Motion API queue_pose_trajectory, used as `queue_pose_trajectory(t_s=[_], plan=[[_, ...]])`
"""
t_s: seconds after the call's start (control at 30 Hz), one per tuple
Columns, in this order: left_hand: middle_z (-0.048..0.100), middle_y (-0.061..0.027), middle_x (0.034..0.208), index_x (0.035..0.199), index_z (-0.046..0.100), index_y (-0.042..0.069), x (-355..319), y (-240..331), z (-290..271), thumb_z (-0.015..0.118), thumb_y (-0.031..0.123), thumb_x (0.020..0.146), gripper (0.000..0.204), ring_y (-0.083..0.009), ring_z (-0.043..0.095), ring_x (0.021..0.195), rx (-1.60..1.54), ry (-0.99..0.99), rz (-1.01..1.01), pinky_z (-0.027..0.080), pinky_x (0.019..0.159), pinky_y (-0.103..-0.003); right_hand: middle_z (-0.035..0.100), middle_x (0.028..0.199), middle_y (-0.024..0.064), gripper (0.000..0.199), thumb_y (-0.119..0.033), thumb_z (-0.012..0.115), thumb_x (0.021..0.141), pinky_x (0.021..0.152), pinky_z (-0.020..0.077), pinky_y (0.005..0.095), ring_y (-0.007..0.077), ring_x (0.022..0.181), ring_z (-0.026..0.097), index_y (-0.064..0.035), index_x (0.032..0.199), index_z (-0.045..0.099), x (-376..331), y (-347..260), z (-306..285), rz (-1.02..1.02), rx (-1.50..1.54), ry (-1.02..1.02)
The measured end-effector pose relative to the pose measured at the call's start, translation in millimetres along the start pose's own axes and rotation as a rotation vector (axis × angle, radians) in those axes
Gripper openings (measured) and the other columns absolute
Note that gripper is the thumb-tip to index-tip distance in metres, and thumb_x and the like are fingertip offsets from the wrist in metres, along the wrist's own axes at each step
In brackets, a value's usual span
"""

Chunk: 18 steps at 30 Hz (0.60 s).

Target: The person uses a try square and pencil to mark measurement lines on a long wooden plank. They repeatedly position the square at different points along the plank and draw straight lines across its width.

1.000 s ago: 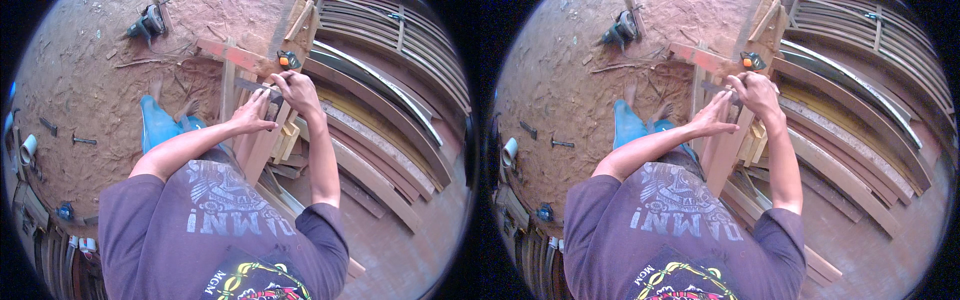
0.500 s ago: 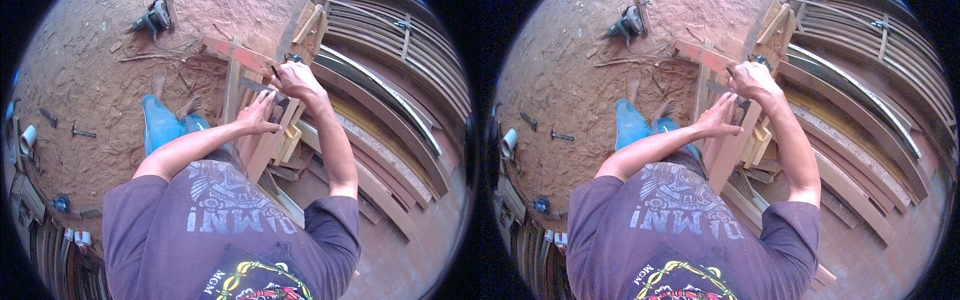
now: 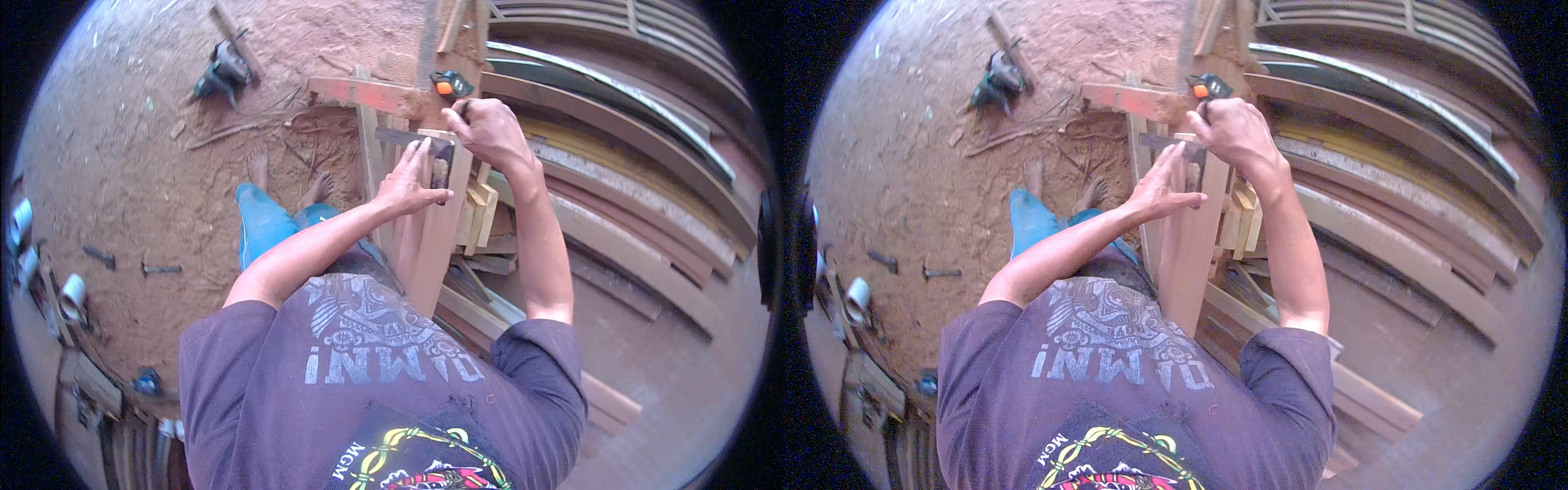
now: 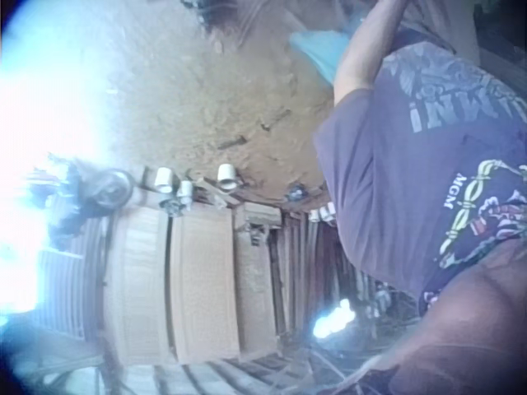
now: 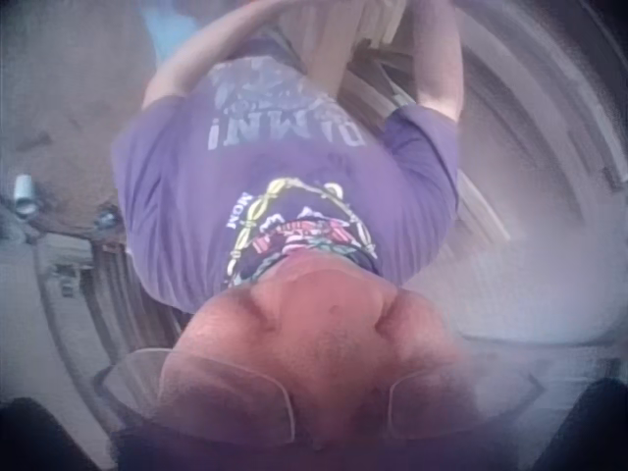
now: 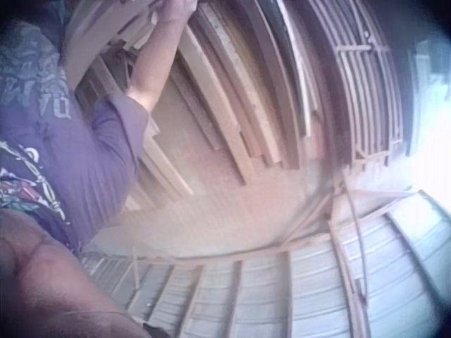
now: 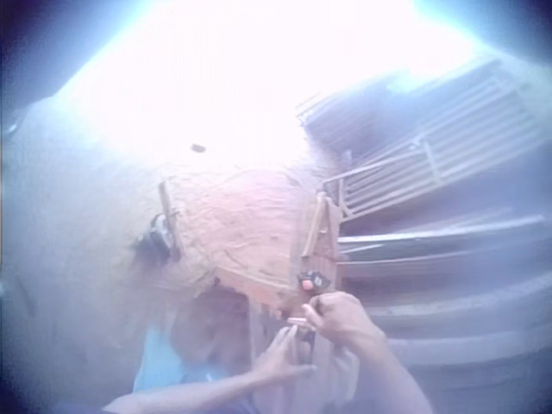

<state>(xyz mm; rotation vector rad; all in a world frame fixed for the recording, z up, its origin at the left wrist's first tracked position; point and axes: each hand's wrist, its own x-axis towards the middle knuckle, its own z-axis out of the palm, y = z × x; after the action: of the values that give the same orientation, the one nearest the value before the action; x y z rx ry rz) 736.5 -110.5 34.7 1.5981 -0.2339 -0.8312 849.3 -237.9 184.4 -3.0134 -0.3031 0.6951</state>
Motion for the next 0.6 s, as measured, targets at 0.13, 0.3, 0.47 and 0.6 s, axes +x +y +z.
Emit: queue_pose_trajectory(t_s=[0.13,0.3,0.47,0.6], plan=[[0.044,-0.0242,0.154,0.157,0.032,0.000,6.9,0.8,0.7,0.089,0.047,0.075,0.110,-0.0346,0.048,0.139,-0.084,-0.068,-0.072,0.043,0.113,-0.045,0.076,0.091,0.0026,0.024,-0.021,0.067,0.107,0.062,0.0507,0.0229,0.0059,0.077,0.067,-0.0037,0.120,0.076,-65.7,5.1,26.3,0.210,0.735,0.556],[0.067,-0.0170,0.123,0.134,0.051,-0.002,10.7,-19.3,-14.6,0.091,0.029,0.075,0.078,-0.0250,0.070,0.107,-0.244,-0.172,-0.271,0.058,0.091,-0.039,0.073,0.089,0.0030,0.036,-0.036,0.062,0.109,0.057,0.0502,0.0220,0.0072,0.074,0.067,-0.0035,0.117,0.074,-145.6,5.2,123.0,0.694,1.278,0.855],[0.065,-0.0112,0.110,0.135,0.051,0.001,-35.6,-72.0,-84.6,0.075,0.000,0.087,0.054,-0.0220,0.071,0.094,-0.498,-0.179,-0.390,0.061,0.081,-0.035,0.071,0.082,0.0042,0.035,-0.037,0.067,0.106,0.057,0.0516,0.0230,0.0103,0.066,0.065,-0.0020,0.107,0.072,-191.4,-6.1,209.9,0.889,1.829,0.864],[0.064,-0.0082,0.108,0.140,0.049,0.004,-92.6,-88.1,-144.2,0.064,-0.008,0.089,0.054,-0.0199,0.069,0.090,-0.618,0.109,-0.463,0.061,0.074,-0.036,0.069,0.078,0.0035,0.035,-0.038,0.066,0.106,0.053,0.0499,0.0236,0.0104,0.062,0.063,-0.0037,0.103,0.071,-201.9,-14.2,239.7,0.834,1.954,0.861]])
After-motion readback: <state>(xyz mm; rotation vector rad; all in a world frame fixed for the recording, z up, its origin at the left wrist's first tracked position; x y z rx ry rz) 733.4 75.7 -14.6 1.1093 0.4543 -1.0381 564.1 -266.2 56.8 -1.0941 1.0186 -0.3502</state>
